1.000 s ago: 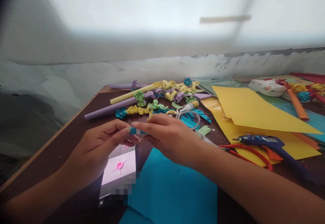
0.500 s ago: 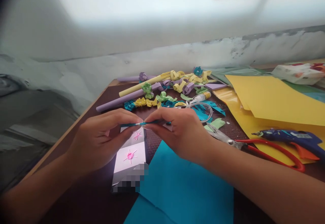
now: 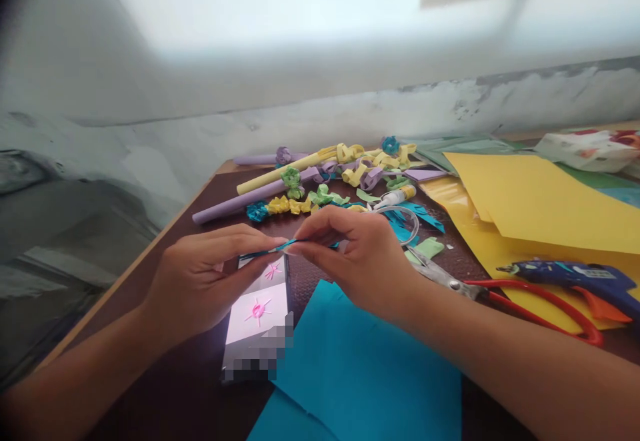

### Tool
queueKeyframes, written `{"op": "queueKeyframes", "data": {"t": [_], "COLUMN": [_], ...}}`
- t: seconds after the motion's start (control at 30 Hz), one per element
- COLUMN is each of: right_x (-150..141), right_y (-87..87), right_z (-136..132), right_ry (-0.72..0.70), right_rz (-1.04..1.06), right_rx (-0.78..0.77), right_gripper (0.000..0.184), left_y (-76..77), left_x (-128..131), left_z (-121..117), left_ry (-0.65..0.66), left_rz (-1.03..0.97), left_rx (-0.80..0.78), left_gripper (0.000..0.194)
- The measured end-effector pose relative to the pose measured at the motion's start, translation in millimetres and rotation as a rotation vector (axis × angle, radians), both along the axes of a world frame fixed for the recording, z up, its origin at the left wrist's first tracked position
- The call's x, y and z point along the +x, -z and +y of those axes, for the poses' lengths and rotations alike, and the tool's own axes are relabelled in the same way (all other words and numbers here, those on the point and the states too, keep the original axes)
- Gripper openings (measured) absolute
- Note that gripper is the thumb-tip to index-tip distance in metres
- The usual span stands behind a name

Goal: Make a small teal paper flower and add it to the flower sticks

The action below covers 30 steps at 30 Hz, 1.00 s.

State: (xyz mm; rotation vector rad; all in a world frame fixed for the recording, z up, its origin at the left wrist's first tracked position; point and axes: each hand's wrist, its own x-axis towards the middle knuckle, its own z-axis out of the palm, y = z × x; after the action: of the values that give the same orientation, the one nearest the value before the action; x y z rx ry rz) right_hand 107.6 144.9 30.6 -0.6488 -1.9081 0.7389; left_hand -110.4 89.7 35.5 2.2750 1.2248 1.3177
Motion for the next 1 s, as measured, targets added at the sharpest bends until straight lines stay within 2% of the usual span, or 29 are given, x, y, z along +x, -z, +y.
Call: {"op": "queueKeyframes", "data": {"t": [0.07,0.17,0.33,0.43,0.57,0.7,0.83,1.0], "right_x": [0.1,-0.2,-0.3,1.9,5.7,5.1,2.3,1.9], "right_y": [0.4,2.5,5.5,5.6,3.4,1.5,1.5,1.3], "right_z": [1.0,1.7,1.4,2.3,3.1,-0.2,-4.7,-3.3], "right_ry": [0.008,-0.003,-0.098,-0.138,-0.107,-0.041,-0.066,-0.068], "right_rz": [-0.029,-0.048,-0.072,-0.104,-0.199,-0.313,-0.351,-0.239], "right_rx": [0.066,0.185,0.356,0.373,0.357,0.316,0.389,0.341], "right_gripper": [0.007,0.010,0.017,0.026,0.046,0.063,0.079,0.057], "left_y": [0.6,-0.2,-1.9,-1.9,0.0,0.7,-0.8,-2.1], "left_x": [-3.8,-6.1,0.2,4.7,8.9,12.0,11.7,15.0], "left_z": [3.8,6.4,4.0,2.6,3.1,2.4,-0.3,-3.1], "left_ry": [0.068,0.066,0.102,0.157,0.159,0.136,0.113,0.106], "left_rz": [-0.047,-0.125,-0.298,-0.405,-0.547,-0.629,-0.619,-0.601], "left_rx": [-0.111,-0.340,-0.590,-0.679,-0.787,-0.812,-0.737,-0.686], "left_gripper": [0.021,0.026,0.044,0.047,0.047,0.044,0.041,0.028]}}
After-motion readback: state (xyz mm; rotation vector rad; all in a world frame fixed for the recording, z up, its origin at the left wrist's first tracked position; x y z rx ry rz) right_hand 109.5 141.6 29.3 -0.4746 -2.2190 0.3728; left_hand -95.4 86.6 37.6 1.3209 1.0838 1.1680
